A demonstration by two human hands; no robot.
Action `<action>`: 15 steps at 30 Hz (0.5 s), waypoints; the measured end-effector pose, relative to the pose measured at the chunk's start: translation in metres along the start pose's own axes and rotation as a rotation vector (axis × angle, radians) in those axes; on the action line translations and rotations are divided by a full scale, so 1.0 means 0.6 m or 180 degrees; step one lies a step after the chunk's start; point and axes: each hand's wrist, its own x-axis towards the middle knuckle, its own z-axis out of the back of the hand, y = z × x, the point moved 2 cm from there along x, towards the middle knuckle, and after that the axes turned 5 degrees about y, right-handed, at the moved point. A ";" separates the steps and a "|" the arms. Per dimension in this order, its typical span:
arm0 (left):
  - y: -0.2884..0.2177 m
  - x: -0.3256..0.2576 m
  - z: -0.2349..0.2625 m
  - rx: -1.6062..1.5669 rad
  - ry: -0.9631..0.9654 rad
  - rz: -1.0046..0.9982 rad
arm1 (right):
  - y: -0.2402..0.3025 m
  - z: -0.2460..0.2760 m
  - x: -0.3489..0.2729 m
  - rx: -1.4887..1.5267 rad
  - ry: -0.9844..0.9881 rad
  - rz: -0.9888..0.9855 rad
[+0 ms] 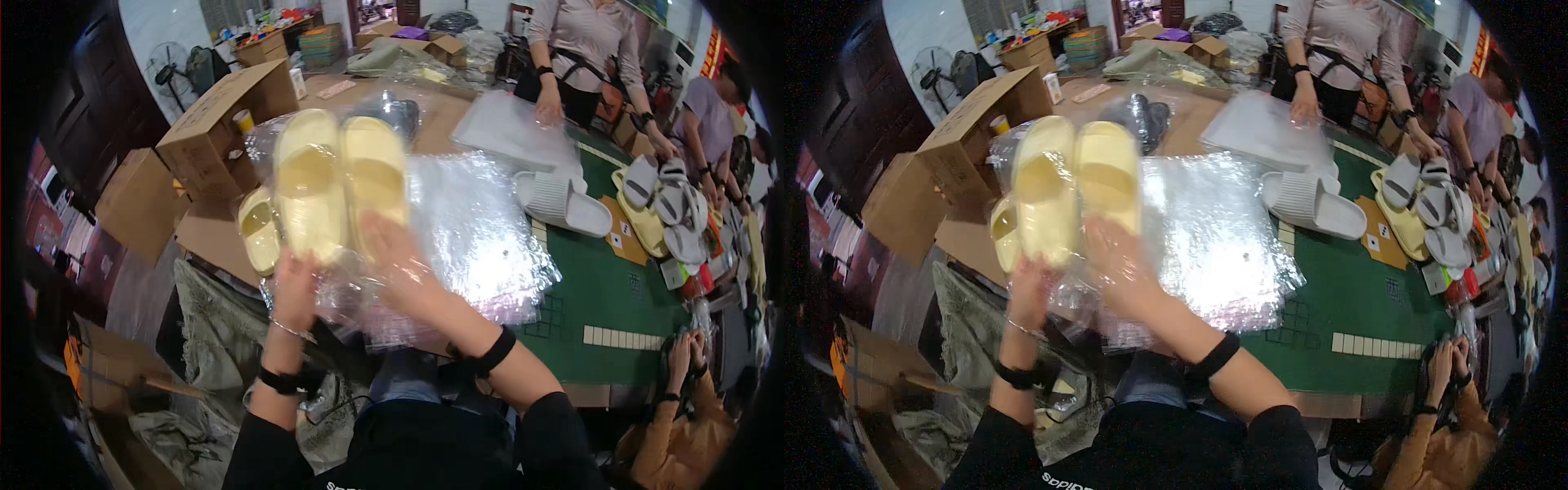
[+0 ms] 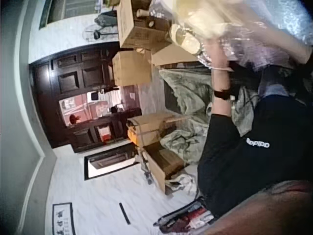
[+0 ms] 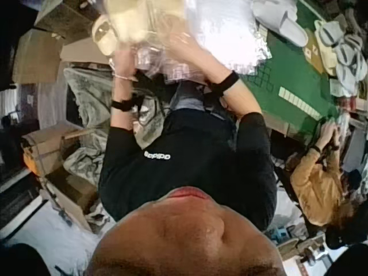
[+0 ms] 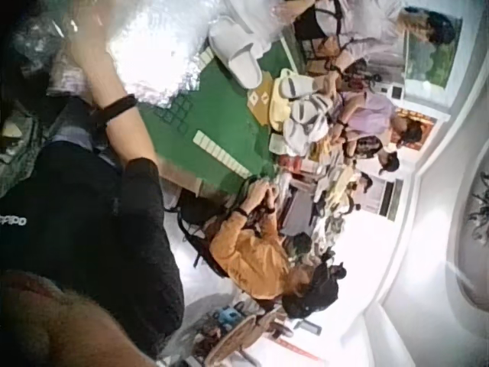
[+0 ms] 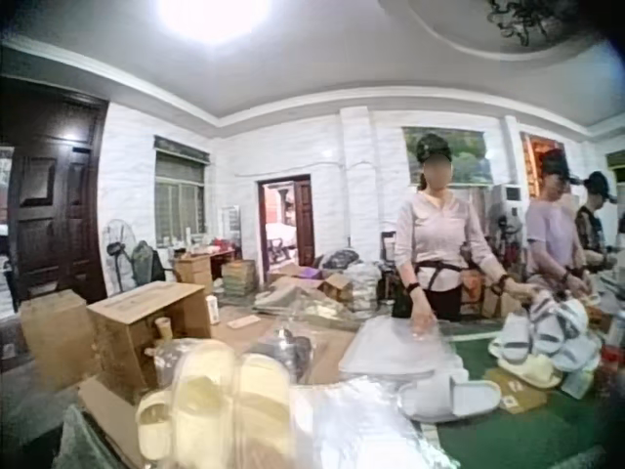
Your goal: Packing pairs of slippers into plastic bags at a manufacturing workstation.
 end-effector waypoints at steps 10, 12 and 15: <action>0.032 0.090 0.327 0.0739 -0.0616 0.0616 | -0.138 0.160 -0.191 -0.1466 -0.0336 -0.1756; 0.021 0.071 0.299 0.3838 -0.2275 -0.1296 | -0.211 0.195 -0.243 -0.1827 -0.0358 -0.2585; 0.022 -0.004 0.089 0.3039 -0.1412 -0.1968 | -0.262 0.215 -0.286 -0.0171 -0.0276 -0.3727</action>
